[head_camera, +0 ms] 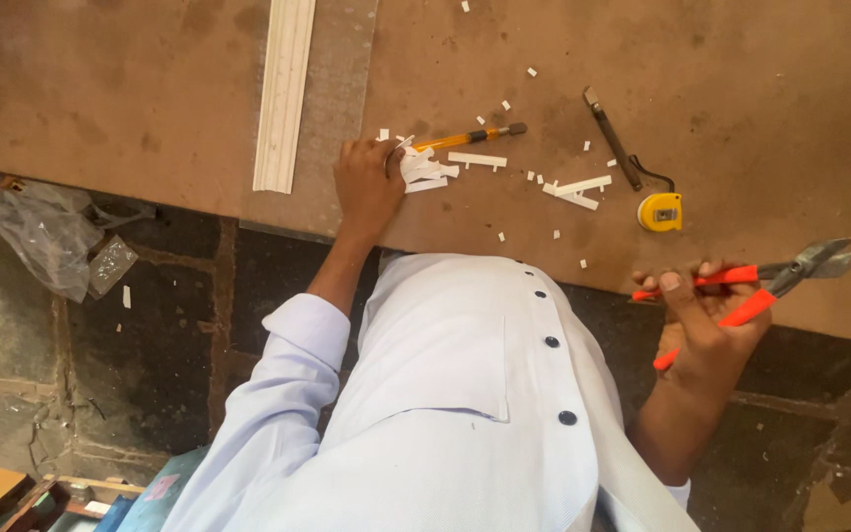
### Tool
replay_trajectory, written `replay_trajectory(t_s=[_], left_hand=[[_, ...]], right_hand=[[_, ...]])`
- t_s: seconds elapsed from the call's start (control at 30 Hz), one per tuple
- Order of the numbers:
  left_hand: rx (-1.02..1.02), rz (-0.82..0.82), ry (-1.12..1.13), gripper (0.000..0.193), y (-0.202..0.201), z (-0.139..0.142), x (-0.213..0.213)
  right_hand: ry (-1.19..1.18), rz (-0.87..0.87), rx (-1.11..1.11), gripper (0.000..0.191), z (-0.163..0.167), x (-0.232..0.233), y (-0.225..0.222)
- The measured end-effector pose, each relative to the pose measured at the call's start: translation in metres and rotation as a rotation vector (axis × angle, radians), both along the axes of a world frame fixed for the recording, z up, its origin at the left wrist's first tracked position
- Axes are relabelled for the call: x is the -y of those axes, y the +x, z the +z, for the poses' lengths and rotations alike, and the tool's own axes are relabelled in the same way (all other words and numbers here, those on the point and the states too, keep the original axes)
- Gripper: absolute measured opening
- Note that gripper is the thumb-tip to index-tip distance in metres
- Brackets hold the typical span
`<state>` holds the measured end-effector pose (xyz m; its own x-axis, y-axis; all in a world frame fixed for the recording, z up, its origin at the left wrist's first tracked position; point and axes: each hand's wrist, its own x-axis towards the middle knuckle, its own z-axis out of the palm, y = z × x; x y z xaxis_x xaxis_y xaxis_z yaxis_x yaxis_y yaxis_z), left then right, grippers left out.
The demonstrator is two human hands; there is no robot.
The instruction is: The person repeatedly picks up short white plastic strips and uses red-handled pliers to trim small pieces from their ends. The trimmed pieces accumulate on the workbench. The person handles the strips one at a time and places the trimmed pieces back on the table.
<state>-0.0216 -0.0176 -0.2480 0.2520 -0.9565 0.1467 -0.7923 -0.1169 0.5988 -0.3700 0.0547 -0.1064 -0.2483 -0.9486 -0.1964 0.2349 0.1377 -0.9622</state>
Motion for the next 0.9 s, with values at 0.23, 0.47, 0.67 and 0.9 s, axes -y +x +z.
replay_trajectory(t_s=[0.23,0.47,0.67,0.9], left_hand=[[0.083,-0.027,0.055,0.041,-0.012,0.006,-0.009],[0.03,-0.022,0.006,0.059,-0.02,0.019,-0.016],[0.053,-0.024,0.066,0.069,-0.025,0.013,-0.017],[0.081,-0.015,0.264,0.09,-0.029,0.003,-0.028]], right_hand=[[-0.016,-0.047,-0.02,0.028,-0.004,-0.011,-0.012],[0.027,-0.073,-0.058,0.028,0.005,-0.017,-0.011],[0.057,-0.109,-0.126,0.027,-0.001,-0.02,-0.02],[0.139,-0.189,-0.257,0.027,-0.043,-0.029,-0.064]])
